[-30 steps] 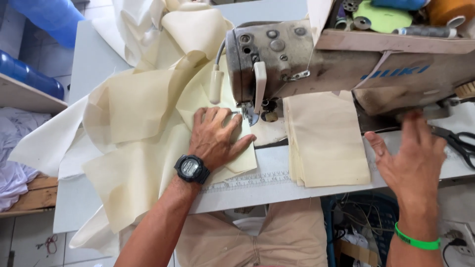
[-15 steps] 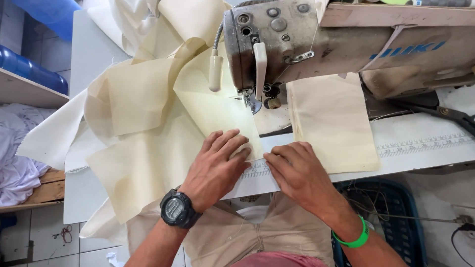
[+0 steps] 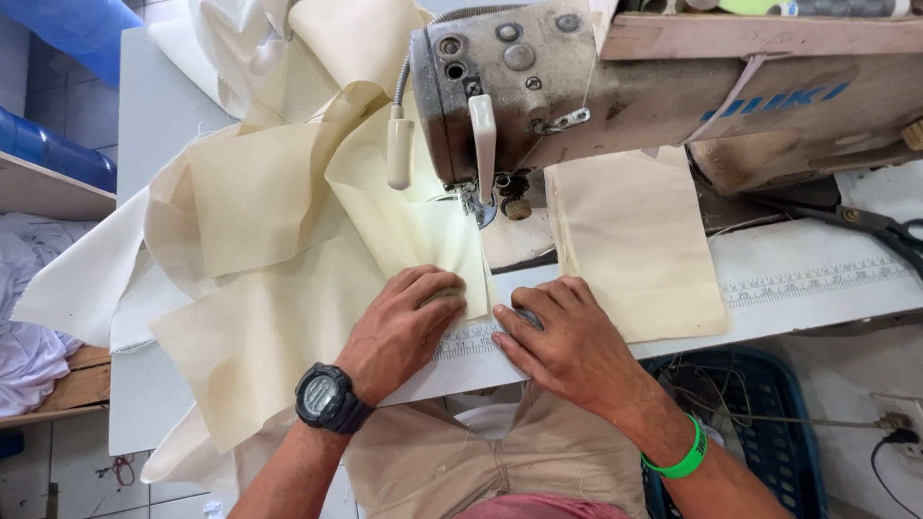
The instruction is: Sewing together strips of light-colored fabric using an industrial sewing machine on a factory floor.
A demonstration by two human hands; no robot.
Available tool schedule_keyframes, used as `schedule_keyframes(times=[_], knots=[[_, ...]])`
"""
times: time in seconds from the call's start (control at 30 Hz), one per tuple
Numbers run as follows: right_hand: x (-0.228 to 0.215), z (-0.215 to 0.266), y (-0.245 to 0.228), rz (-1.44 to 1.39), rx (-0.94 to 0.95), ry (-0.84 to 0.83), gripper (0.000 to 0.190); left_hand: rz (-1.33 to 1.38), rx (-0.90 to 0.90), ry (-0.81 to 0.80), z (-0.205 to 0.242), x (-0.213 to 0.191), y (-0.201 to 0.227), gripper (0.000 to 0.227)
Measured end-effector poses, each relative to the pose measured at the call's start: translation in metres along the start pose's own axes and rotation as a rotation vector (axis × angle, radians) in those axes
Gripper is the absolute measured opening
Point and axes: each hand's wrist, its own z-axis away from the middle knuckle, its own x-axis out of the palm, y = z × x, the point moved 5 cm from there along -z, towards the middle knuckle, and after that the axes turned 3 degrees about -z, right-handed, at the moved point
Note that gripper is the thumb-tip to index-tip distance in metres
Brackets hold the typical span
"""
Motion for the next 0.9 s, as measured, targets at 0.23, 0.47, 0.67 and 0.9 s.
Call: schedule_keyframes(times=[0.23, 0.47, 0.67, 0.9], knots=[[0.001, 0.003, -0.001, 0.001, -0.009, -0.022, 0.034, -0.028, -0.013, -0.024, 0.005, 0.003, -0.001, 0.025], [0.003, 0.003, 0.002, -0.019, -0.016, 0.004, 0.034, -0.05, -0.004, -0.027, 0.001, -0.001, -0.005, 0.041], [0.0, 0.003, 0.001, -0.033, -0.02, -0.014, 0.033, 0.209, -0.037, -0.026, 0.01, -0.019, -0.021, 0.023], [0.002, 0.002, 0.003, -0.039, -0.002, -0.03, 0.035, 0.048, 0.064, 0.08, 0.002, -0.016, -0.002, 0.011]])
